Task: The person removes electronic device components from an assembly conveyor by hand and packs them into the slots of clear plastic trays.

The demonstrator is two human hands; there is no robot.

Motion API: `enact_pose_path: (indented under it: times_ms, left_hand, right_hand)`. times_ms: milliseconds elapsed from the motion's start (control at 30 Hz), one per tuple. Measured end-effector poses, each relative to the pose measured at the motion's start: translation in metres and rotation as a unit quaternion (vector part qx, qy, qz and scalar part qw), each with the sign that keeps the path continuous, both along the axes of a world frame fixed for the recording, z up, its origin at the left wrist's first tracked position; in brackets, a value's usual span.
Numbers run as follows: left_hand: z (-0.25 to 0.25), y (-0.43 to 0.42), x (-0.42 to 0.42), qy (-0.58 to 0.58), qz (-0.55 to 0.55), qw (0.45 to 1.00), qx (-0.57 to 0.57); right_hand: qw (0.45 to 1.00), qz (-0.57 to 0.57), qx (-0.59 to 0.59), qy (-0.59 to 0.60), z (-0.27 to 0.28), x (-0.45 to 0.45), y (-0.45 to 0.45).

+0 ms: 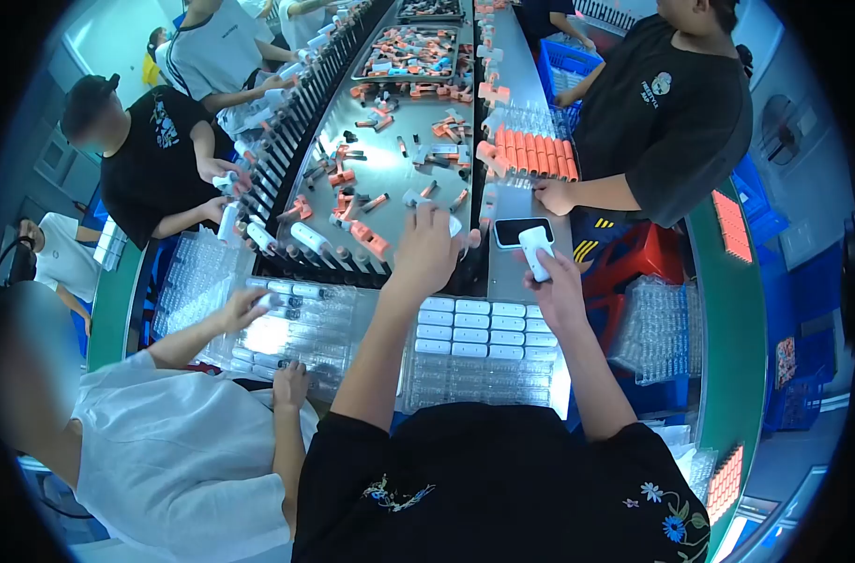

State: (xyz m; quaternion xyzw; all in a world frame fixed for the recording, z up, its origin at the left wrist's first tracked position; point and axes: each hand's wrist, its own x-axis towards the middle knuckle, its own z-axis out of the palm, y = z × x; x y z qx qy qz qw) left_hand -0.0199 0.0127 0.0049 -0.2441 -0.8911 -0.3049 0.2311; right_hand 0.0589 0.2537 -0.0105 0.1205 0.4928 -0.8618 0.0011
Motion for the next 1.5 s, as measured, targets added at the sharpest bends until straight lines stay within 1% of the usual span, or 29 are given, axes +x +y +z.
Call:
enact_pose_path:
  times_ms: [67,100,167,200,267,300,367,467,533,600,667,700,767,800,833,900,933,1000,1033,1100,1133,1167,1200,1233,1333,1367,1400,1467,1500]
  left_hand:
    - [-0.021,-0.007,-0.015,-0.266,0.04,0.962,-0.037]
    - [-0.02,-0.012,-0.022,-0.265,0.042,0.963,-0.038]
    - [-0.021,-0.02,-0.03,-0.357,0.133,0.924,-0.04]
    - [-0.018,-0.02,-0.027,-0.358,0.133,0.923,-0.039]
    - [-0.006,-0.022,-0.01,-0.336,0.233,0.912,-0.016]
    - [-0.011,-0.025,-0.001,-0.338,0.233,0.912,-0.018]
    - [-0.023,-0.032,0.02,-0.164,0.29,0.942,0.038]
    - [-0.039,-0.028,0.066,-0.173,0.32,0.93,0.052]
    - [-0.078,-0.026,0.098,-0.218,0.193,0.956,0.032]
    - [-0.134,-0.023,0.125,-0.243,0.062,0.967,-0.049]
    - [-0.161,-0.019,0.144,-0.217,0.003,0.97,-0.113]
    - [-0.17,-0.019,0.149,-0.156,-0.002,0.975,-0.156]
    - [-0.176,-0.017,0.148,-0.133,0.0,0.98,-0.151]
    - [-0.177,-0.019,0.146,-0.108,0.003,0.983,-0.148]
    - [-0.175,-0.02,0.144,-0.111,0.0,0.982,-0.15]
    - [-0.172,-0.021,0.141,-0.161,0.02,0.96,-0.23]
    - [-0.177,-0.02,0.139,-0.124,0.027,0.968,-0.218]
    - [-0.183,-0.017,0.135,-0.141,0.02,0.962,-0.231]
    - [-0.181,-0.016,0.132,-0.156,0.014,0.957,-0.244]
    - [-0.169,-0.029,0.123,-0.148,-0.023,0.958,-0.244]
    - [-0.154,-0.037,0.119,-0.14,-0.059,0.958,-0.245]
    - [-0.138,-0.041,0.117,-0.138,-0.061,0.958,-0.245]
    - [-0.115,-0.044,0.117,-0.234,-0.07,0.96,-0.137]
    - [-0.102,-0.047,0.118,-0.327,-0.076,0.942,-0.027]
    - [-0.079,-0.047,0.12,-0.352,-0.077,0.932,0.045]
    - [-0.073,-0.045,0.122,-0.355,-0.081,0.928,0.084]
    - [-0.077,-0.042,0.123,-0.353,-0.082,0.928,0.082]
    - [-0.088,-0.035,0.128,-0.351,-0.123,0.918,0.139]
    - [-0.08,-0.033,0.133,-0.392,-0.137,0.896,0.159]
  right_hand:
    - [1.0,-0.008,-0.002,-0.028,-0.005,-0.016,0.001]
    - [1.0,-0.006,-0.003,-0.027,-0.001,-0.021,-0.002]
    - [0.999,-0.028,-0.011,-0.037,0.007,-0.023,-0.007]
    - [0.998,-0.044,0.006,-0.031,0.018,-0.023,-0.01]
    - [0.995,-0.088,0.017,0.044,0.018,-0.038,-0.013]
    - [0.995,-0.085,0.002,0.059,0.008,-0.052,-0.006]
    - [0.995,-0.064,0.03,0.074,0.018,-0.065,-0.01]
    - [0.989,-0.057,0.094,0.102,0.038,-0.08,-0.013]
    - [0.976,-0.08,0.172,0.103,0.038,-0.099,-0.006]
    - [0.966,-0.118,0.211,0.089,0.04,-0.111,-0.008]
    - [0.917,-0.186,0.345,0.067,0.021,-0.129,-0.008]
    - [0.851,-0.23,0.465,0.079,-0.007,-0.146,0.003]
    - [0.846,-0.254,0.461,0.078,-0.04,-0.158,-0.01]
    - [0.832,-0.251,0.49,0.072,-0.005,-0.132,-0.039]
    - [0.832,-0.252,0.489,0.068,-0.015,-0.129,-0.035]
    - [0.938,-0.135,0.319,0.033,-0.036,-0.122,-0.023]
    - [0.964,-0.069,0.252,0.043,-0.031,-0.1,-0.023]
    - [0.933,0.05,0.356,0.028,-0.035,-0.072,-0.015]
    - [0.936,0.078,0.342,0.026,-0.034,-0.057,-0.012]
    - [0.917,0.091,0.387,0.023,-0.039,-0.032,0.003]
    - [0.965,0.089,0.245,0.005,-0.048,-0.022,0.005]
    - [0.966,0.086,0.245,0.006,-0.054,-0.011,0.013]
    - [0.963,0.058,0.257,-0.05,-0.041,0.003,0.014]
    - [0.957,0.031,0.267,-0.107,-0.032,0.012,0.016]
    - [0.952,0.025,0.268,-0.143,-0.03,0.016,0.025]
    - [0.942,0.029,0.325,-0.071,-0.059,0.005,0.04]
    - [0.943,0.027,0.324,-0.07,-0.071,-0.006,0.041]
    - [0.893,-0.039,0.448,0.017,-0.075,-0.026,0.045]
    - [0.918,-0.068,0.39,0.022,-0.05,-0.034,0.031]
